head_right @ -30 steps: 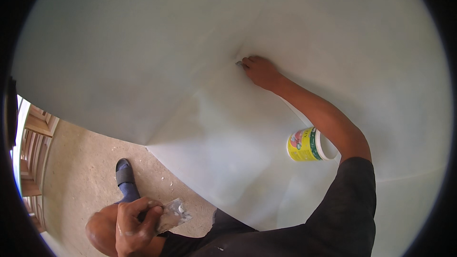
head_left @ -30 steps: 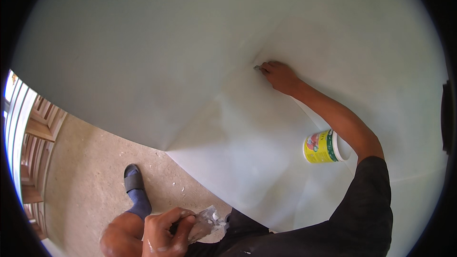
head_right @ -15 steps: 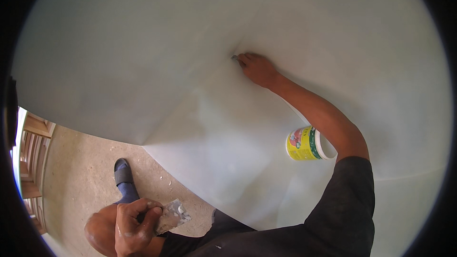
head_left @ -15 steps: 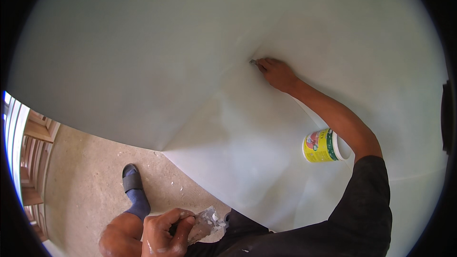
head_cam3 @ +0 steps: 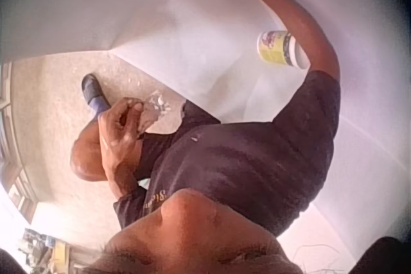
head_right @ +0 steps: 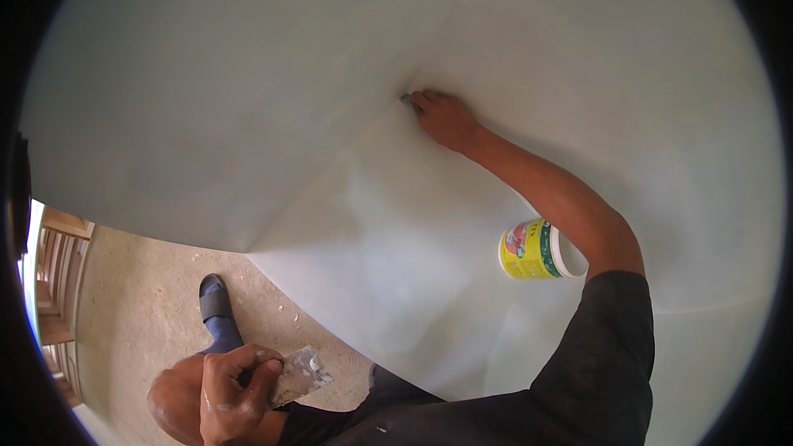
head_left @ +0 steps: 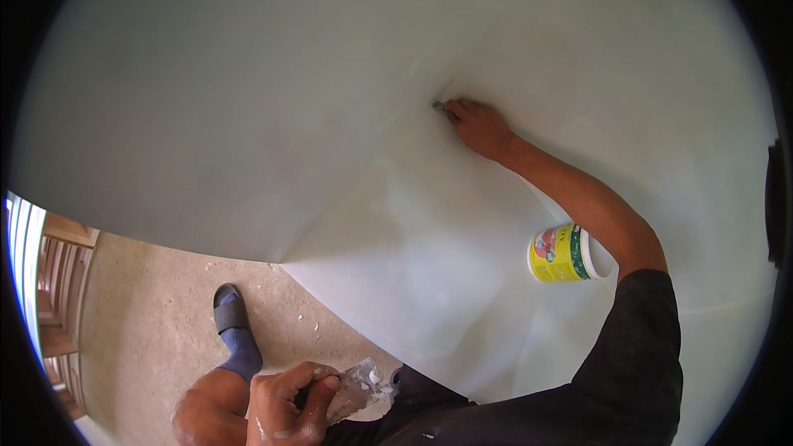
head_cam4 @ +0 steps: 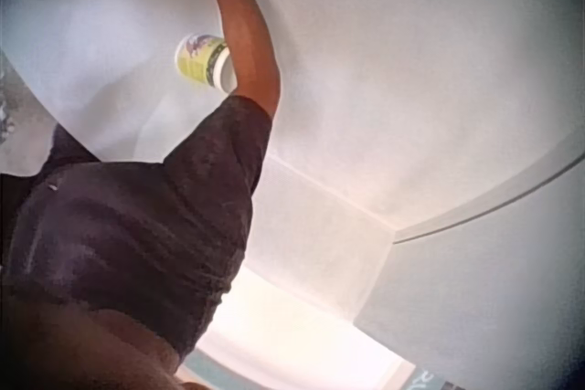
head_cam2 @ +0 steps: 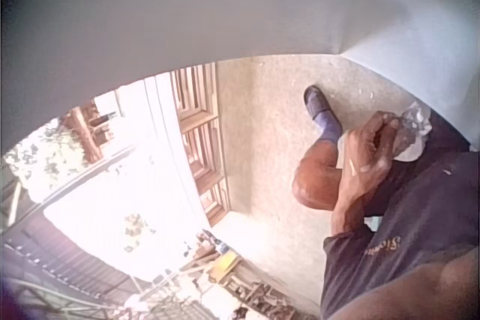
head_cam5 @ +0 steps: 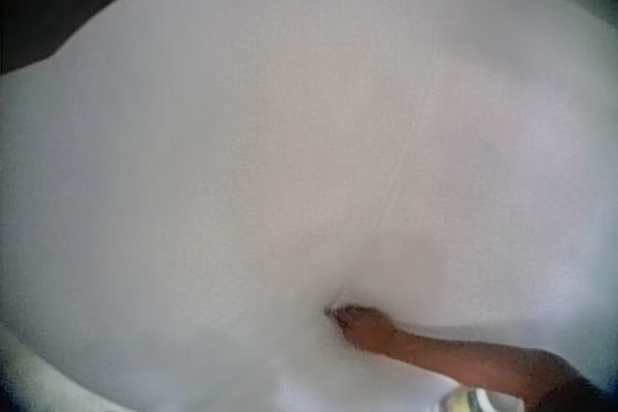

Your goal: The person applies white putty to the inside corner and seams of a white cabinet using a small metal scraper.

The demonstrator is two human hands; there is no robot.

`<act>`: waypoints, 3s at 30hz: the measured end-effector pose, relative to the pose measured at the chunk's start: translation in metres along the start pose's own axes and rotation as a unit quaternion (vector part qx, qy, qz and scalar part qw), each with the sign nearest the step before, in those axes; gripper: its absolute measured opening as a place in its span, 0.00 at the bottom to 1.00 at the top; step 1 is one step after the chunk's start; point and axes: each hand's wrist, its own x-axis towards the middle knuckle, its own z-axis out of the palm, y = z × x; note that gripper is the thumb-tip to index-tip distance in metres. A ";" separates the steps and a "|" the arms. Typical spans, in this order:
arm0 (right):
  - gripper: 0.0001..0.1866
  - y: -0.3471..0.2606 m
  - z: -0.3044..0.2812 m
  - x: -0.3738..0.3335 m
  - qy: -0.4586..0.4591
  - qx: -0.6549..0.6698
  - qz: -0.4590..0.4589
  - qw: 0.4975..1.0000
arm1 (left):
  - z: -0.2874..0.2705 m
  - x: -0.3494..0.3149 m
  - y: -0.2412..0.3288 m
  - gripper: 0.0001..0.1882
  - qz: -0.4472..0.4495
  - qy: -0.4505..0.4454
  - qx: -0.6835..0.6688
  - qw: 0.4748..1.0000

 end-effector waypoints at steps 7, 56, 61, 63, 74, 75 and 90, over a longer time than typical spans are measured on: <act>0.21 0.007 -0.014 0.001 -0.112 0.018 -0.004 0.994 | 0.005 -0.005 0.003 0.02 0.026 0.050 -0.020 0.998; 0.12 0.011 -0.035 -0.028 -0.217 0.045 -0.009 0.975 | 0.001 -0.006 -0.004 0.04 0.047 0.018 0.010 0.999; 0.09 0.013 -0.040 -0.062 -0.247 0.059 0.000 0.967 | -0.001 -0.009 0.002 0.05 0.017 0.000 0.012 1.000; 0.08 0.014 -0.046 -0.070 -0.280 0.028 -0.028 0.959 | -0.001 -0.010 0.000 0.06 0.039 0.009 0.028 0.999; 0.05 0.027 -0.041 0.000 -0.102 -0.013 -0.006 0.995 | 0.004 -0.019 -0.003 0.05 -0.033 0.011 -0.011 0.999; 0.05 0.023 -0.037 0.002 -0.090 -0.003 0.006 0.996 | 0.004 -0.020 -0.004 0.05 -0.051 0.007 -0.025 0.998; 0.06 0.034 -0.060 -0.092 -0.229 0.061 -0.098 0.967 | 0.010 -0.018 -0.008 0.06 -0.008 0.030 0.011 0.999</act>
